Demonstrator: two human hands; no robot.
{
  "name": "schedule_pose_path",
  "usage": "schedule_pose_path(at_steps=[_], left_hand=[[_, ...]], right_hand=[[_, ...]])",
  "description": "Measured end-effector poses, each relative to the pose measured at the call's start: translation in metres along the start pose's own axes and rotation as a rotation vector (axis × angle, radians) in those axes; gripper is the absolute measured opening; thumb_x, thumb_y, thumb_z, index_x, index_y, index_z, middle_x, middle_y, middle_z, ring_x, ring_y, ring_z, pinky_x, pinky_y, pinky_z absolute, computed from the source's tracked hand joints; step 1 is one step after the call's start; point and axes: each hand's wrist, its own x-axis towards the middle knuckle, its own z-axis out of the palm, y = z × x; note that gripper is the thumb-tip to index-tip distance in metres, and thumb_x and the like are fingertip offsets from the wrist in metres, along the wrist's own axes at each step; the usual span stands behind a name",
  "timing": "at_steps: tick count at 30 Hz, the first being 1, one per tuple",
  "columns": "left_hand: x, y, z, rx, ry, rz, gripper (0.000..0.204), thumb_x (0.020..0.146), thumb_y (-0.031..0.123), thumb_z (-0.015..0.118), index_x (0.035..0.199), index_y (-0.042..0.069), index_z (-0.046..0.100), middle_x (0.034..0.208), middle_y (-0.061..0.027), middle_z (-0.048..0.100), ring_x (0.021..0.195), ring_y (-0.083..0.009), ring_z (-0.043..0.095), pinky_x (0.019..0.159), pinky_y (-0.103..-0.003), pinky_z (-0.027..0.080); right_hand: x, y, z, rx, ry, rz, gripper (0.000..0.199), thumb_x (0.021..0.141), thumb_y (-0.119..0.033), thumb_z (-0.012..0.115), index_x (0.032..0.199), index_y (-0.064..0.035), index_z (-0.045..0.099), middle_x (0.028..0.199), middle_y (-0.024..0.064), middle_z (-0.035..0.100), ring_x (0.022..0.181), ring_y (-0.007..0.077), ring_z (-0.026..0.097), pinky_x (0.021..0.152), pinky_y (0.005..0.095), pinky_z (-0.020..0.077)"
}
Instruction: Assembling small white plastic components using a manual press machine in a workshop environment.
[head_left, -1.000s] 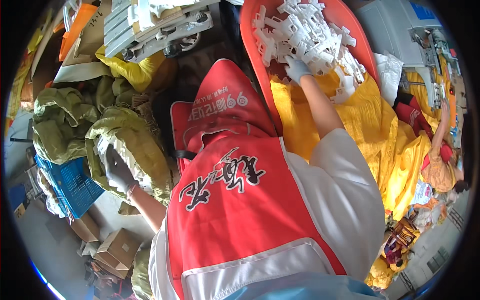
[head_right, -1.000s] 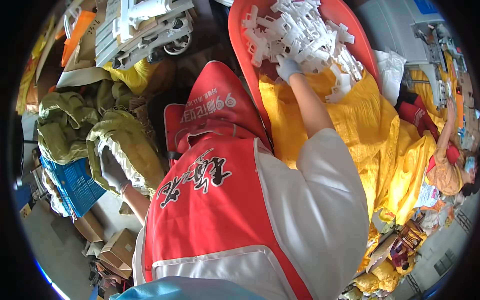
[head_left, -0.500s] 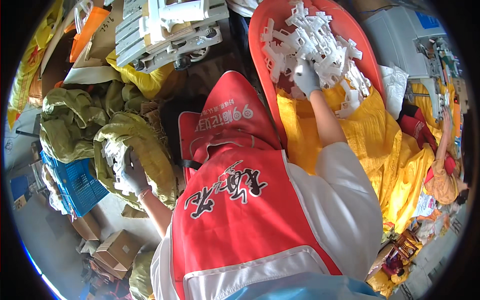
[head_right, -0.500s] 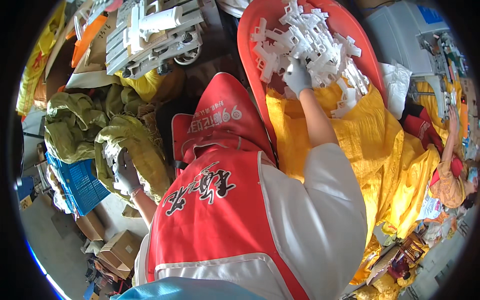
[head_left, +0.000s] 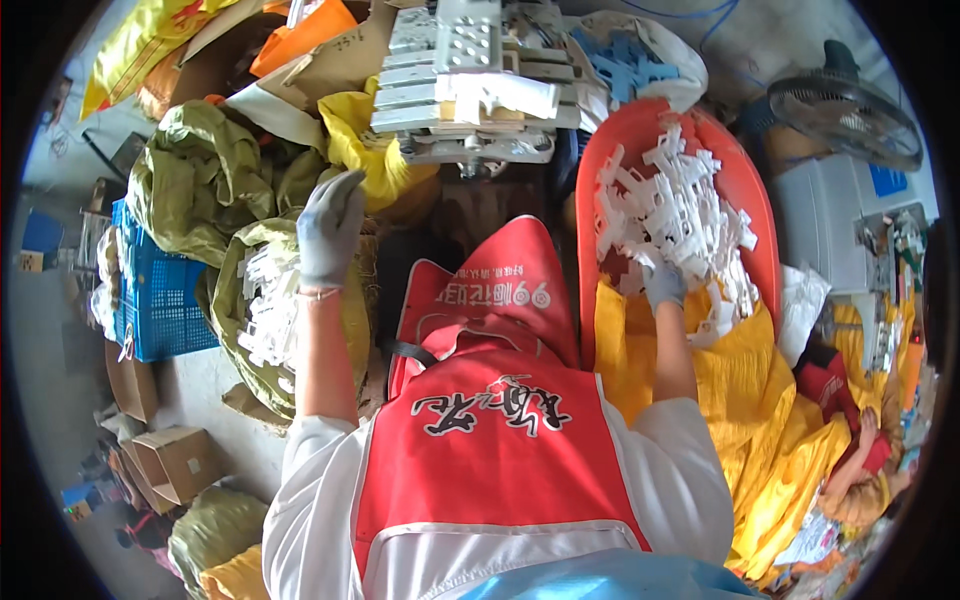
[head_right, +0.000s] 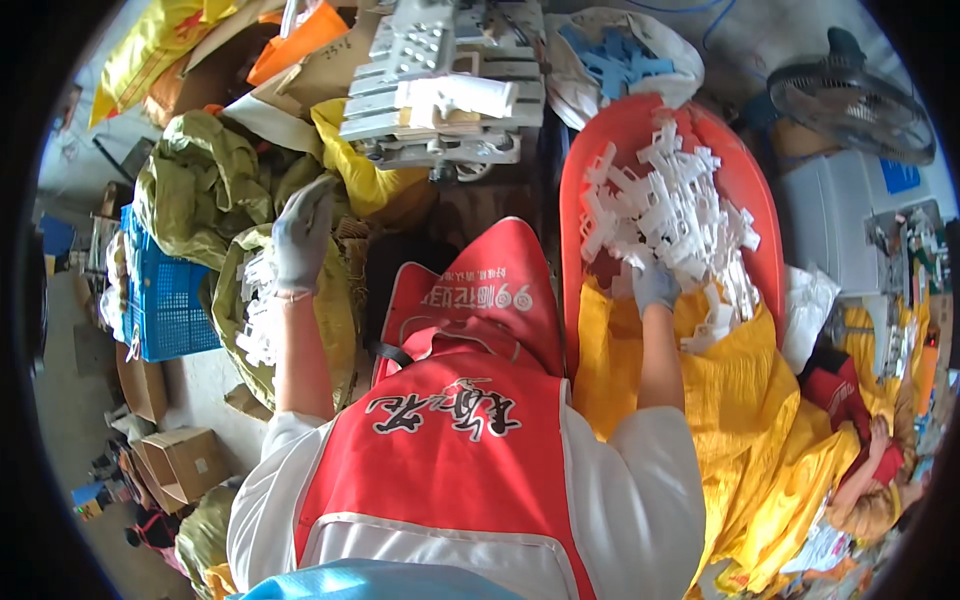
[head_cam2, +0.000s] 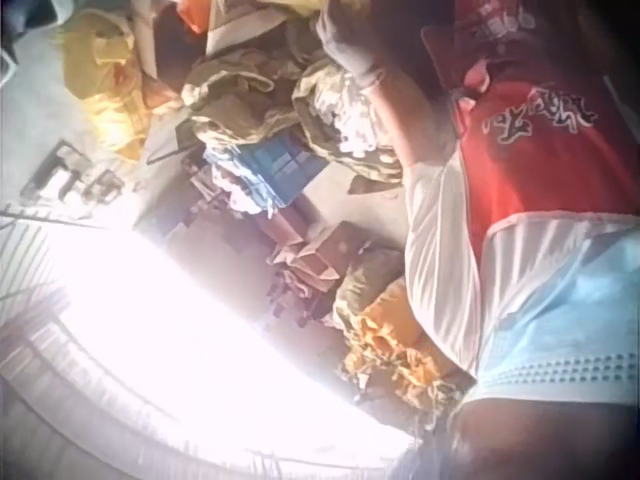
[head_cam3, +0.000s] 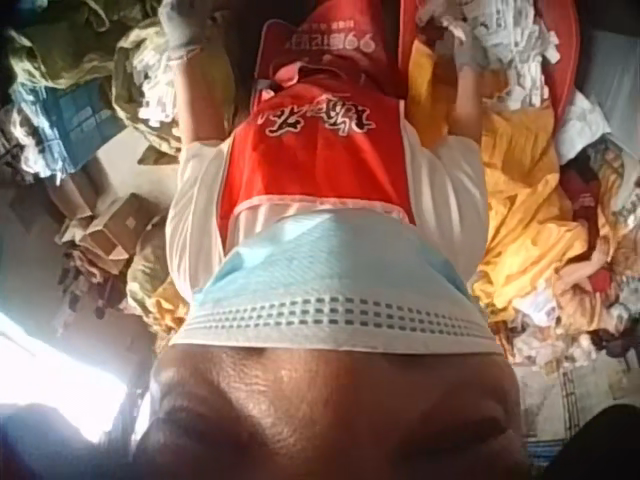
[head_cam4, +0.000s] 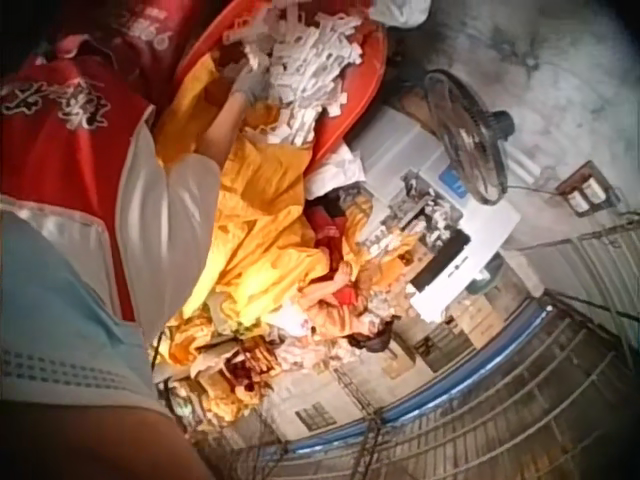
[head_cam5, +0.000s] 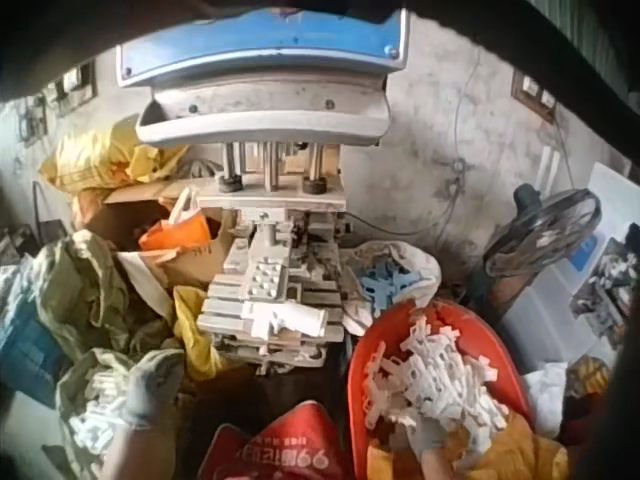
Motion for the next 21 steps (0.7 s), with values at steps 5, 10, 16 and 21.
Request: schedule_pose_path(at_steps=[5,10,16,21], left_hand=[[0.06,0.035,0.011,0.019,0.006,0.247,0.023,0.084,0.012,0.063,0.105,0.004,0.065,0.105,-0.0141,0.065,0.099,-0.0308,0.061,0.086,-0.036,0.048],[0.112,0.046,0.039,-0.012,-0.061,0.371,0.032,0.081,0.017,0.068,0.111,0.006,0.063,0.107,-0.0135,0.065,0.101,-0.0301,0.062,0.086,-0.035,0.049],[0.139,0.039,0.051,-0.288,-0.439,0.126,0.032,0.083,0.014,0.066,0.114,0.009,0.061,0.102,-0.0151,0.066,0.091,-0.0263,0.066,0.078,-0.033,0.052],[0.136,0.036,0.051,-0.381,-0.26,0.125,0.031,0.083,0.015,0.065,0.112,0.006,0.061,0.102,-0.0128,0.067,0.091,-0.0246,0.066,0.08,-0.031,0.051]], right_hand=[[-0.012,0.012,-0.009,1.131,0.257,-0.047,0.046,0.095,-0.031,0.049,0.135,-0.0079,0.045,0.11,0.0081,0.06,0.096,0.0238,0.059,0.079,0.0379,0.0485],[-0.057,-0.025,-0.053,1.688,0.236,-0.013,0.052,0.097,-0.036,0.047,0.138,-0.0046,0.041,0.123,0.0037,0.052,0.097,0.0129,0.052,0.079,0.0255,0.0445],[-0.074,-0.047,-0.069,1.688,0.257,-0.101,0.049,0.098,-0.033,0.044,0.137,-0.0039,0.041,0.122,0.0051,0.052,0.101,0.0135,0.052,0.083,0.026,0.0443],[-0.058,-0.078,-0.126,2.143,0.032,-0.329,0.042,0.099,-0.026,0.043,0.135,-0.0031,0.043,0.117,0.0057,0.055,0.102,0.0133,0.054,0.086,0.0264,0.0443]])
